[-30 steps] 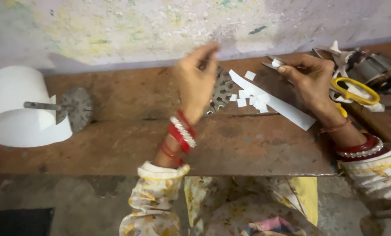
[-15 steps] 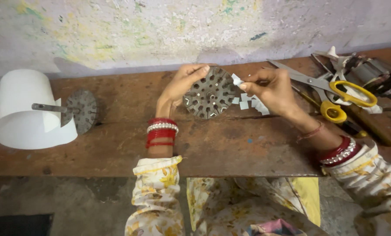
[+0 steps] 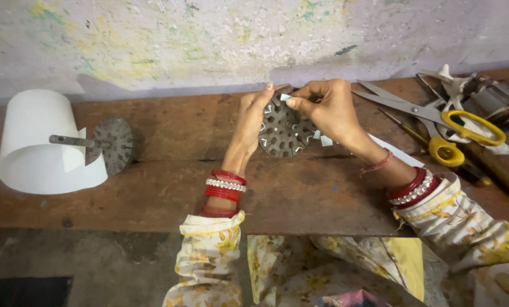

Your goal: The person folds small white paper pieces and places them into the slots of a metal circular fixture on a wooden workbench. The person repeats this process for multiple pieces, gradually filling the fixture.

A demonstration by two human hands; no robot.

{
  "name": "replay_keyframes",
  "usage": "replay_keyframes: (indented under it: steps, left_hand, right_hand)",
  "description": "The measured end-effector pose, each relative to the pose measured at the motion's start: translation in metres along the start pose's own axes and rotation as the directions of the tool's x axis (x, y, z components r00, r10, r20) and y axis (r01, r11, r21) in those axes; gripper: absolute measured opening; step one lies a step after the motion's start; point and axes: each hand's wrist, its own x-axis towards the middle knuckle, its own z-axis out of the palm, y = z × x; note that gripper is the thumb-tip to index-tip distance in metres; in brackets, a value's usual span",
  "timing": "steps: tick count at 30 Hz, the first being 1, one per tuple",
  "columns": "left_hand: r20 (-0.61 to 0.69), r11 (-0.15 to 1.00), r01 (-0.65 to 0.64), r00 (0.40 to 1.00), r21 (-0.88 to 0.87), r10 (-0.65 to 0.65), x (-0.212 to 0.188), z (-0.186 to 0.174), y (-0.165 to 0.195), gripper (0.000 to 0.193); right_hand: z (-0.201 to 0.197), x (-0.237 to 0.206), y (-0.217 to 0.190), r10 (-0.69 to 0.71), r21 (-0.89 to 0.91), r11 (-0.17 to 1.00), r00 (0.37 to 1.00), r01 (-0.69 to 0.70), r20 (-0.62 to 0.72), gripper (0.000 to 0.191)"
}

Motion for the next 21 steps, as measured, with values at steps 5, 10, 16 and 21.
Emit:
replay_keyframes:
  steps: [5,10,16,21]
  left_hand:
    - [0.008,1.000,0.010,1.000,-0.021,-0.010,-0.002,0.002,0.001,0.054]
    - [-0.041,0.997,-0.003,0.999,0.080,0.006,0.001,0.000,-0.004,0.052]
    - [-0.168,0.971,0.003,0.985,0.238,0.039,0.002,-0.003,-0.014,0.044]
    - [-0.130,0.981,-0.012,0.991,0.195,0.038,0.003,-0.007,-0.019,0.045]
  right_hand:
    - [0.000,0.003,-0.003,-0.001,-0.097,0.995,1.000,0.000,-0.012,0.015]
    - [-0.002,0.008,-0.018,-0.028,-0.240,0.970,1.000,0.026,-0.002,0.014]
    - [0.001,0.012,-0.032,-0.031,-0.437,0.899,1.000,0.025,-0.006,0.018]
    - [0.003,0.015,-0.036,-0.117,-0.414,0.903,0.993,0.117,0.026,0.013]
